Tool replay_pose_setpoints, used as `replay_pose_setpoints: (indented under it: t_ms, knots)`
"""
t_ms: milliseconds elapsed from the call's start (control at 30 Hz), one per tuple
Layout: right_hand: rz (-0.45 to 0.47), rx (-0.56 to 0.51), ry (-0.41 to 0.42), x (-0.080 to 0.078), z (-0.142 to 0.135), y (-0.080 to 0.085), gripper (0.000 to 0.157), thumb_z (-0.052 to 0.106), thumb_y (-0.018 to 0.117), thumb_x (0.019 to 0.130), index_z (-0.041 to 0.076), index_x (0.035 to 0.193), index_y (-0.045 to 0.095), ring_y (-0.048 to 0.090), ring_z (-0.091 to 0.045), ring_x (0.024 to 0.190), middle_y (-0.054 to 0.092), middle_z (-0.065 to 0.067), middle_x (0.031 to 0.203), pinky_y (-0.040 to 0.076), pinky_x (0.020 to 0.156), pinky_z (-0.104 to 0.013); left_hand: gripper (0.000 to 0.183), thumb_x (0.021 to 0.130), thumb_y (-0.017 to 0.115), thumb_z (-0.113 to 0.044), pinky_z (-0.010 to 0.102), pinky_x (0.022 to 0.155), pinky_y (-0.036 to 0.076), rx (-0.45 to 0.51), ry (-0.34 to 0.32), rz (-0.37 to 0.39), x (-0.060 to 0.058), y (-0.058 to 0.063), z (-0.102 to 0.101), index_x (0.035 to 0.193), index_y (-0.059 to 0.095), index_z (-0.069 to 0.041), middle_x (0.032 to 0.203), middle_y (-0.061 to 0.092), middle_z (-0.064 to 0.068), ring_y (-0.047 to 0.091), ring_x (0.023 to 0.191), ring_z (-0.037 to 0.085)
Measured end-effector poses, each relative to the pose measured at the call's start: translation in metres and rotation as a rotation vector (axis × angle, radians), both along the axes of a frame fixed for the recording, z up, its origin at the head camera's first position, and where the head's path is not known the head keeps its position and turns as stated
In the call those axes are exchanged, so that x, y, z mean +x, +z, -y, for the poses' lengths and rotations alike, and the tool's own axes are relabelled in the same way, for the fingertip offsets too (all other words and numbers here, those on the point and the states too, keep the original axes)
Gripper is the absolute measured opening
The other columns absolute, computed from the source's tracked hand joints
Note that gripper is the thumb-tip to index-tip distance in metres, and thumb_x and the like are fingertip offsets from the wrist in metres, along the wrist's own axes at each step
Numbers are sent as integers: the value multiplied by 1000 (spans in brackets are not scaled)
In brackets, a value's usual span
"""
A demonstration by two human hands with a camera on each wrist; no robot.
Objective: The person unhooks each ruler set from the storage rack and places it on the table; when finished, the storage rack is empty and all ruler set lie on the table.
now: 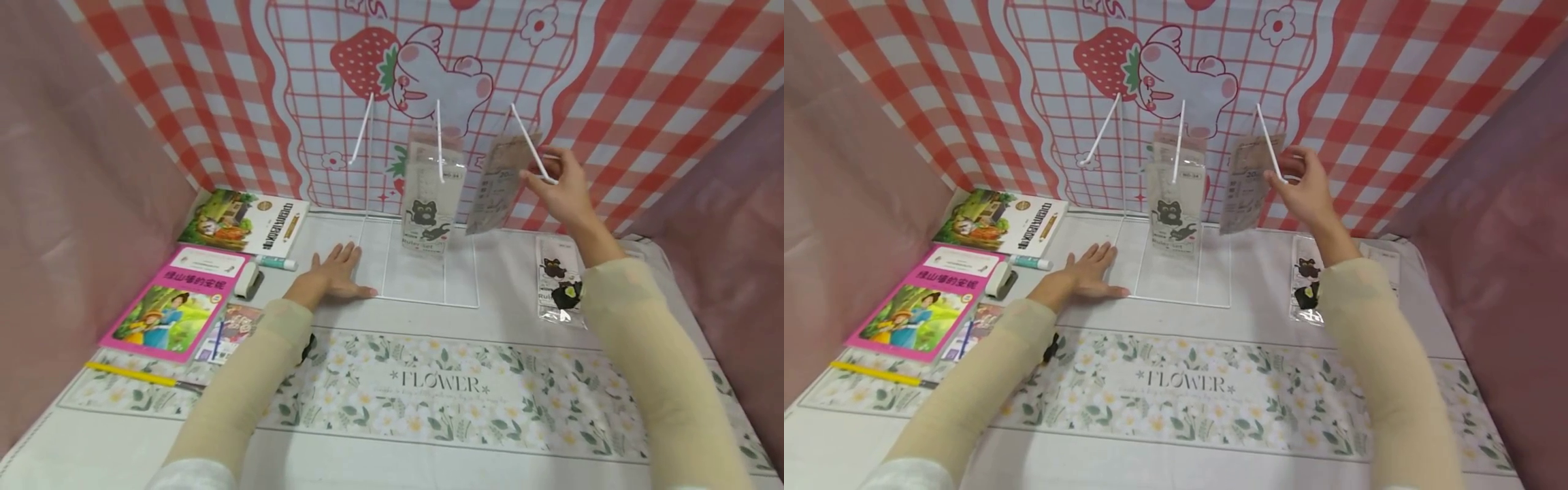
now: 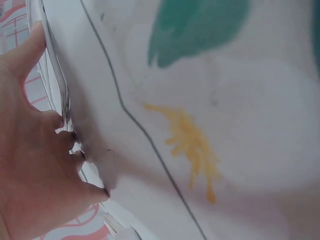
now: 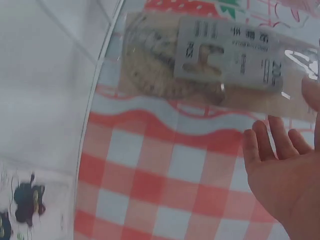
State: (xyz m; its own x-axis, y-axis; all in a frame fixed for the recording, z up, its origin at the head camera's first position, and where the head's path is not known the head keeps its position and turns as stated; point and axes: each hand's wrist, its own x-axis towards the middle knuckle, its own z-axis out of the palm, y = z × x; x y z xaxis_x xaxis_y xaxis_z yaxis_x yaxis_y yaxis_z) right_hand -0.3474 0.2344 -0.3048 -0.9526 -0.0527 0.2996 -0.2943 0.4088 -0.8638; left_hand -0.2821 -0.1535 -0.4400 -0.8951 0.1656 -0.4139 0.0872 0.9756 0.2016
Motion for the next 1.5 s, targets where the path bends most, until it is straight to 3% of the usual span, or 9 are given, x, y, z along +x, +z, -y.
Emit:
replay_pose_setpoints:
  t_ms: [100,200,333,533,767,833,1133,1300,1500]
  knots:
    - [-68,-92,-3,0,4,-2,37,11,62,93,11,128,50,59,6,87,62,19,93,49,77,-6,111,81,52,-75,64,121,-5,5,-3,1,0,1,-2,157,-4,-17,166,-11,4,-10,155,28]
    - [-138,-245,44,2,5,-3,24,0,57,93,14,113,56,60,1,78,62,13,85,55,72,-10,111,81,53,-75,64,122,-4,6,-1,2,0,3,-4,157,-4,-18,166,-11,3,-10,155,28]
    - [-183,-369,108,7,2,-3,27,-9,55,90,10,108,59,63,-6,71,64,4,87,59,64,-17,111,81,53,-74,64,121,-5,11,-4,3,0,5,-6,157,-5,-17,166,-11,4,-10,154,29]
    - [-161,-280,90,23,-3,6,45,-15,57,86,-1,129,53,65,-4,69,64,5,89,58,59,-17,112,81,53,-75,64,121,-4,4,-7,2,1,4,-7,157,-5,-17,166,-11,4,-10,154,29]
    - [-158,-292,199,53,-13,7,33,-14,57,87,9,111,59,67,-4,69,64,2,87,58,60,-18,111,81,54,-74,65,121,-5,10,-4,0,2,3,-4,157,-5,-16,166,-11,5,-10,154,30]
    - [-178,-237,207,62,-16,7,32,-12,57,88,13,109,59,68,-2,72,63,4,89,59,62,-17,111,81,53,-74,65,121,-6,9,-3,-1,1,2,-4,157,-5,-16,166,-11,5,-10,154,30]
    - [-303,-68,249,97,-21,7,31,-13,58,87,-3,117,57,68,-2,74,68,8,93,58,61,-17,112,81,52,-75,65,121,-5,8,0,-2,1,1,0,157,-5,-16,166,-11,5,-10,154,29]
    - [-384,-174,330,112,-23,6,31,-22,56,83,-20,113,50,70,-6,76,71,3,95,59,62,-18,111,81,52,-75,64,121,-4,10,-1,-1,0,2,0,157,-5,-16,166,-11,5,-10,154,29]
    - [-411,-205,374,124,-26,4,30,-24,55,81,-24,111,49,67,-10,74,69,-1,90,58,61,-17,111,81,53,-74,65,121,-5,16,-4,-5,-1,0,0,157,-4,-16,166,-11,6,-10,154,30]
